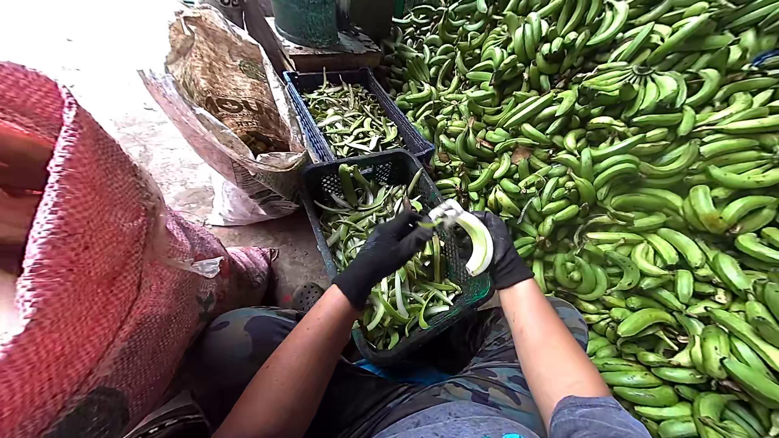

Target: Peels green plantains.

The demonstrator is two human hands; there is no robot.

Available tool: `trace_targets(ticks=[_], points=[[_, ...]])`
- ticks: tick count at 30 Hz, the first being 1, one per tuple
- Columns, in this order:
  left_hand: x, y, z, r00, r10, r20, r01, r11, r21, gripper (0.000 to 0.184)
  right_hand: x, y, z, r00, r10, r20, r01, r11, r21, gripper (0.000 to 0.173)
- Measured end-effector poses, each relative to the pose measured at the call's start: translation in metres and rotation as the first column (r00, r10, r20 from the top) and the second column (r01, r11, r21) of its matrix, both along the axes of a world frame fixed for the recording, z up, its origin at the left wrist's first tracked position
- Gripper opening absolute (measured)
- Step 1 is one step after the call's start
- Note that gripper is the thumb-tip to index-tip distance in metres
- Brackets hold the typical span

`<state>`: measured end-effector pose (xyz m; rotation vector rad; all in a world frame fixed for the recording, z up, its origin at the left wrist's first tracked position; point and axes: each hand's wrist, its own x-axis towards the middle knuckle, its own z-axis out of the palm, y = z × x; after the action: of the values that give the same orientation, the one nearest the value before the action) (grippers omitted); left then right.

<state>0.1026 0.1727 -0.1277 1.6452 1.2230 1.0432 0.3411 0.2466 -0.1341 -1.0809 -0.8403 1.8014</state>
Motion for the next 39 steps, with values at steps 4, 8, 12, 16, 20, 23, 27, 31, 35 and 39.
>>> trace_targets(ticks=[4, 8, 12, 16, 20, 23, 27, 31, 35, 39], points=[[0.02, -0.003, -0.019, 0.93, -0.367, 0.018, 0.365, 0.929, 0.065, 0.035, 0.011, -0.001, 0.009, 1.0, 0.0, 0.017, 0.0, 1.0, -0.007, 0.035], [0.033, 0.002, -0.034, 0.933, -0.347, -0.095, 0.355, 0.929, 0.101, 0.049, 0.012, 0.001, -0.008, 0.994, 0.105, -0.017, -0.105, 0.995, 0.004, 0.037], [0.033, 0.005, -0.04, 0.973, -0.006, -0.233, 0.046, 0.985, 0.168, 0.038, -0.002, -0.005, -0.026, 0.997, 0.071, 0.035, -0.076, 0.983, 0.169, 0.034], [0.018, 0.003, -0.026, 0.902, 0.379, -0.205, -0.329, 0.913, 0.24, 0.046, -0.009, -0.007, -0.024, 0.987, -0.013, 0.158, -0.017, 0.982, 0.189, 0.033], [-0.002, 0.0, 0.01, 0.836, 0.343, -0.429, -0.338, 0.937, 0.09, 0.041, 0.006, -0.005, -0.017, 0.801, -0.138, 0.582, -0.166, 0.884, 0.438, 0.033], [-0.013, -0.003, -0.002, 0.775, 0.064, -0.629, -0.279, 0.928, -0.248, 0.053, -0.036, -0.003, 0.02, 0.849, -0.117, 0.514, -0.222, 0.805, 0.55, 0.04], [-0.014, -0.02, -0.032, 0.785, -0.007, -0.62, -0.243, 0.916, -0.319, 0.058, -0.134, -0.044, 0.118, 0.946, 0.124, 0.301, -0.307, 0.646, 0.698, 0.04], [-0.012, -0.022, -0.036, 0.819, -0.013, -0.573, -0.221, 0.915, -0.336, 0.057, -0.229, -0.084, 0.208, 0.846, 0.475, 0.243, -0.429, 0.335, 0.839, 0.035], [-0.018, -0.02, -0.037, 0.809, -0.012, -0.588, -0.233, 0.911, -0.339, 0.058, -0.319, -0.097, 0.273, 0.768, 0.587, 0.257, -0.531, 0.358, 0.768, 0.027], [-0.035, -0.031, -0.014, 0.813, 0.065, -0.578, -0.296, 0.902, -0.314, 0.055, -0.329, -0.069, 0.277, 0.847, 0.427, 0.317, -0.494, 0.412, 0.766, 0.027]])
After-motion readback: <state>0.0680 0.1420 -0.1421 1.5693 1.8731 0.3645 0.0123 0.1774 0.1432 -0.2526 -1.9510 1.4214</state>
